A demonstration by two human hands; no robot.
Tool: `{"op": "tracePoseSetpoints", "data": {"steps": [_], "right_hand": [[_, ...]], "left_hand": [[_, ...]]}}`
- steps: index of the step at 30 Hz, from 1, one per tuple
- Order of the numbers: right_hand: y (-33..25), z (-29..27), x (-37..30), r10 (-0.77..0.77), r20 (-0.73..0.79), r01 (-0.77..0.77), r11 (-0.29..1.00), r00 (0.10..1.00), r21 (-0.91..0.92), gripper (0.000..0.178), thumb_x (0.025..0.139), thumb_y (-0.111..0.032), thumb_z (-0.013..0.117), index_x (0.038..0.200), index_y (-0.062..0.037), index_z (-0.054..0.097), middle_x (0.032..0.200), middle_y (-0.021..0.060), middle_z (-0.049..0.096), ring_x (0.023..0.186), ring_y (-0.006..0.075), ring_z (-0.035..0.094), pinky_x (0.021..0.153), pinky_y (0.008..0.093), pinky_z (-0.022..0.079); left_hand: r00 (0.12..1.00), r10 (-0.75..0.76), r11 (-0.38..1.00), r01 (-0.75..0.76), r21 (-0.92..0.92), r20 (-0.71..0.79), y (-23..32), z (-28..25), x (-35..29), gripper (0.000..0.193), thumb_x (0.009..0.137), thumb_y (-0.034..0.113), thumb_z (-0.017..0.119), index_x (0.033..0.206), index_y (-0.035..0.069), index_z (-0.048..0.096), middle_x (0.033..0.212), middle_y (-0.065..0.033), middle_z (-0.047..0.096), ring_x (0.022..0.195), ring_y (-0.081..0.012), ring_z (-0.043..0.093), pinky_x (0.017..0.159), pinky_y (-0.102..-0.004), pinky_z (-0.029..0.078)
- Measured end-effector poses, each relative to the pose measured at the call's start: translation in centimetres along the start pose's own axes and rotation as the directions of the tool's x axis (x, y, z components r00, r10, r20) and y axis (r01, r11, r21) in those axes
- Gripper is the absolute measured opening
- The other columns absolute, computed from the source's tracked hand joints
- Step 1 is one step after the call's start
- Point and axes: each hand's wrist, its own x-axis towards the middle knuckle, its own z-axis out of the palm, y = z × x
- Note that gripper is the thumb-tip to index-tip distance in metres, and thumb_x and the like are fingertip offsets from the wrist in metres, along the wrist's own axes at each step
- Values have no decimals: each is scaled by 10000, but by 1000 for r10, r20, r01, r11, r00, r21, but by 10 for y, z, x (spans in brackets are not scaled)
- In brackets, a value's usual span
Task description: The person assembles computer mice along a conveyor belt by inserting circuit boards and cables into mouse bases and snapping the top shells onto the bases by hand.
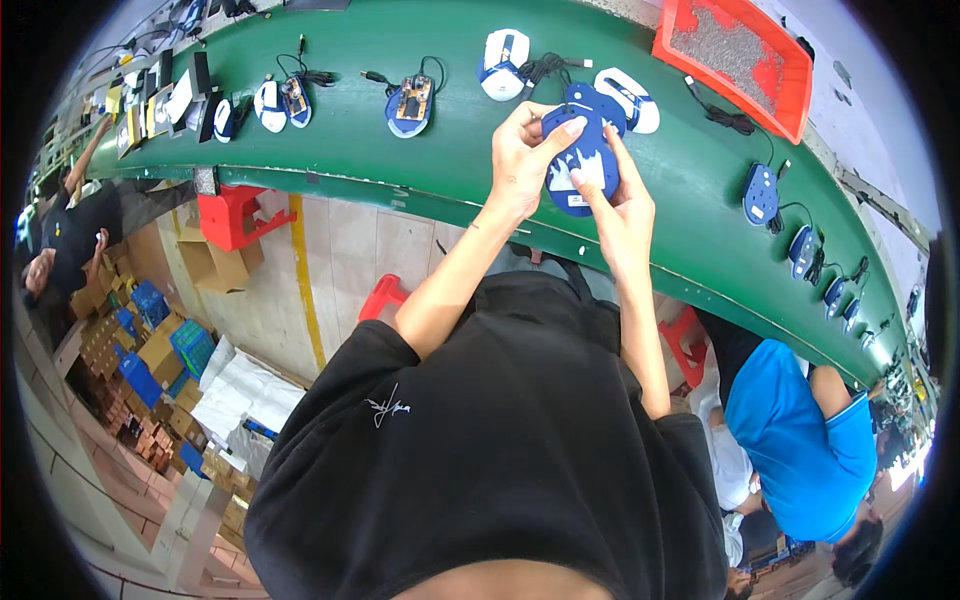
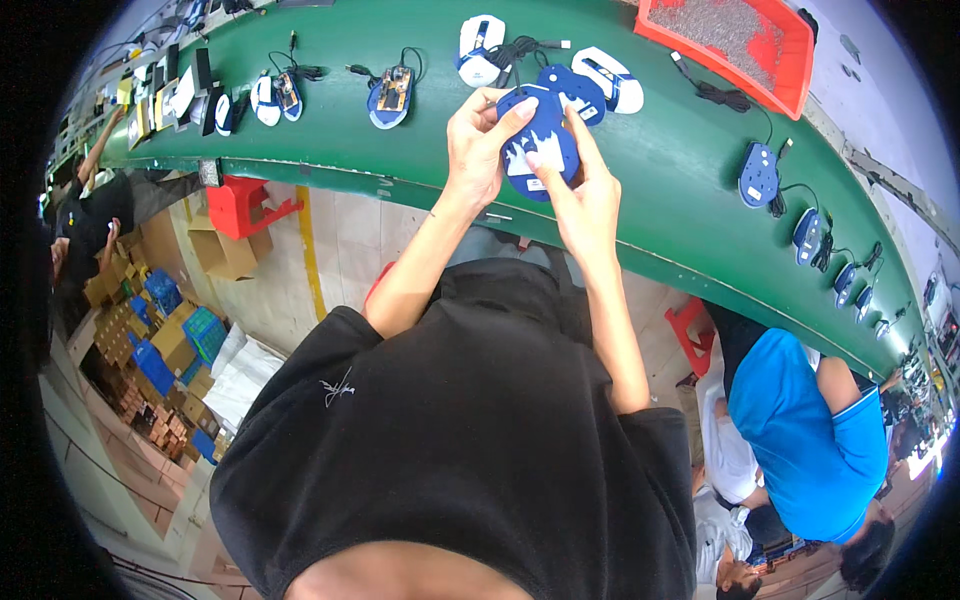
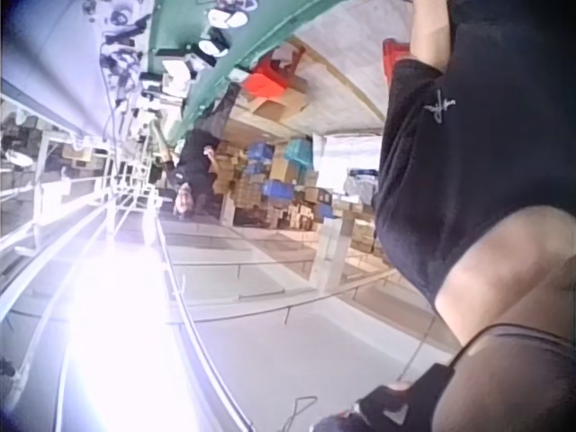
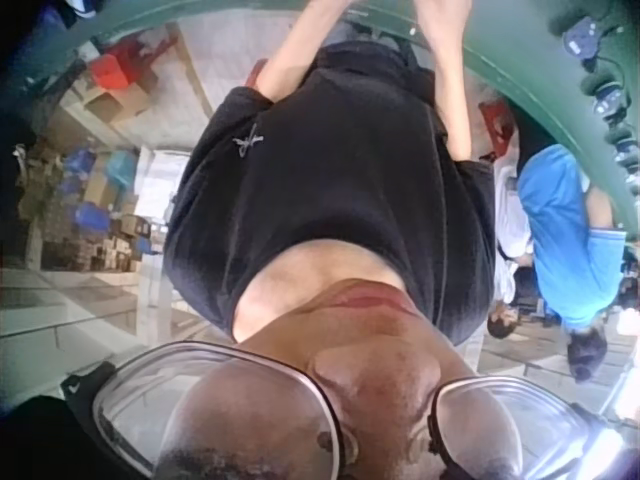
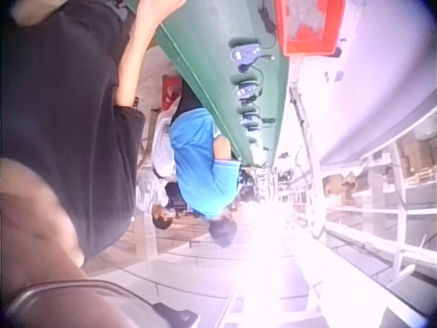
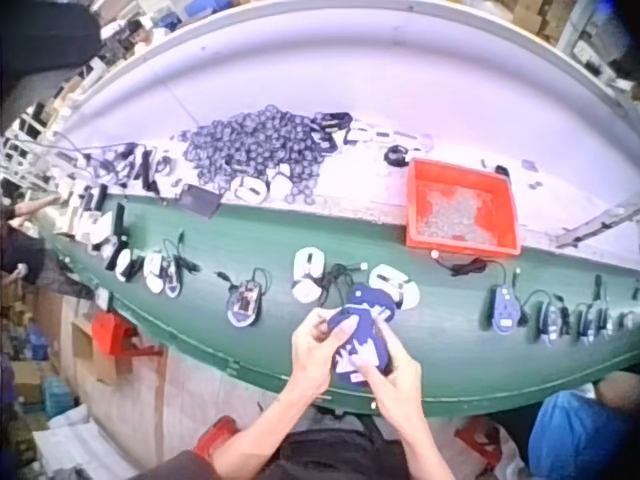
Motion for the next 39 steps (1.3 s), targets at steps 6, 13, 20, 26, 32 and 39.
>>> {"op": "tracePoseSetpoints", "data": {"steps": [6, 13, 20, 26, 32, 39], "right_hand": [[-6, 2, -1, 148, -10, -136, 930, 989, 341, 512, 861, -9, 681, 1341, 18, 504, 1183, 119, 631, 1012, 143, 613, 886, 280, 505], [4, -19, 5, 255, -126, -174, 876, 959, 450, 496, 856, -8, 684, 1318, 49, 515, 1129, 104, 658, 969, 133, 625, 871, 274, 500], [18, -16, 7, 324, -76, -257, 855, 943, 451, 429, 870, -58, 681, 1265, 52, 555, 1073, 85, 675, 913, 114, 629, 837, 263, 498], [10, -23, 11, 303, -115, -208, 839, 946, 502, 366, 882, -101, 681, 1208, 42, 595, 1020, 67, 685, 870, 95, 625, 805, 249, 494], [0, -11, 17, 283, -114, -198, 857, 952, 476, 354, 908, -89, 646, 1234, 31, 580, 1036, 73, 678, 919, 111, 626, 824, 261, 496], [-7, 1, 5, 294, -163, -216, 901, 942, 376, 303, 915, -79, 634, 1196, 21, 580, 966, 72, 677, 900, 100, 620, 795, 249, 497]], "left_hand": [[995, 102, 987, -99, 123, -12, 8, 10, -3, 260, 907, 117, 662, 1095, -48, 590, 965, -126, 685, 813, -129, 657, 751, -271, 537], [1000, 17, 1000, -17, 15, 3, 25, -5, 28, 348, 989, 186, 525, 1184, -100, 561, 1061, -206, 656, 947, -299, 685, 837, -390, 579], [764, 331, 801, -538, 263, 554, 8, 110, 176, 671, 861, 260, 668, 1428, 40, 386, 1350, -226, 513, 1266, -357, 490, 1097, -512, 328], [826, 441, 557, -559, 614, 351, 49, 96, 77, 158, 843, 155, 703, 920, 27, 652, 790, -95, 683, 710, -172, 673, 623, -302, 514], [998, 38, 728, -64, 683, 53, 33, 18, -2, 367, 801, 135, 770, 1115, -10, 648, 1002, -130, 701, 894, -143, 673, 761, -271, 543], [970, -233, 897, 185, 402, 72, 26, -1, -3, 447, 868, 132, 677, 1246, -63, 540, 1197, -149, 634, 1047, -173, 615, 926, -311, 489]]}}
